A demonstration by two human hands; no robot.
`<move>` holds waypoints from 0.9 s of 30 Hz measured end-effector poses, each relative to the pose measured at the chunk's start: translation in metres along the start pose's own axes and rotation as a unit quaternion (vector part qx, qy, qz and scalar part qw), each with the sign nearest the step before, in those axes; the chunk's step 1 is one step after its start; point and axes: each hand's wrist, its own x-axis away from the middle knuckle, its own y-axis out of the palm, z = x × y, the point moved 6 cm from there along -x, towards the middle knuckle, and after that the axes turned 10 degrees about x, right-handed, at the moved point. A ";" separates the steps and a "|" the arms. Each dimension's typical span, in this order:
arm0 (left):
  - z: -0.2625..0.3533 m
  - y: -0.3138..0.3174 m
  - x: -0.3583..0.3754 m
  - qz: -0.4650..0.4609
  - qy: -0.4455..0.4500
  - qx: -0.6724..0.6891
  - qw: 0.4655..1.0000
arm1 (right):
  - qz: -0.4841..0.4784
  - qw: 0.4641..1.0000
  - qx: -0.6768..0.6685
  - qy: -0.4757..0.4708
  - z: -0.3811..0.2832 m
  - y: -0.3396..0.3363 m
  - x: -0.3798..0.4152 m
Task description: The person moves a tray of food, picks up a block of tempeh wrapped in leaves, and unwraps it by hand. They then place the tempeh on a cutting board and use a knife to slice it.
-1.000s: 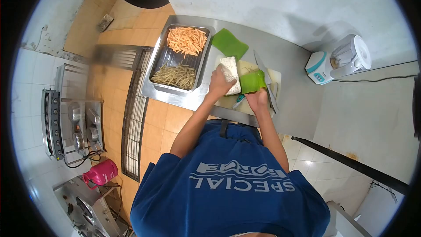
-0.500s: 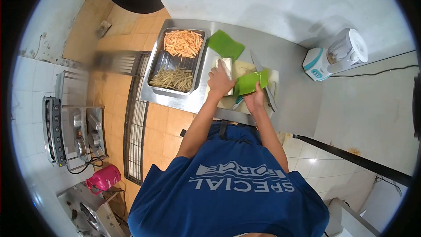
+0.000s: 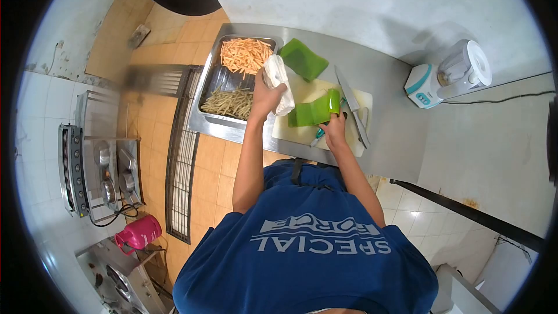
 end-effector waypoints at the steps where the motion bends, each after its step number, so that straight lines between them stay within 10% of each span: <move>1: 0.004 -0.003 0.000 0.007 0.015 -0.002 1.000 | -0.001 1.000 0.001 0.001 -0.002 0.003 0.001; 6: -0.003 0.008 0.005 0.004 0.028 -0.012 1.000 | -0.132 0.975 -0.142 0.112 0.007 0.021 0.002; 27: -0.034 0.069 0.048 0.004 -0.013 -0.336 0.942 | -0.041 0.984 -0.149 0.091 0.044 -0.002 -0.016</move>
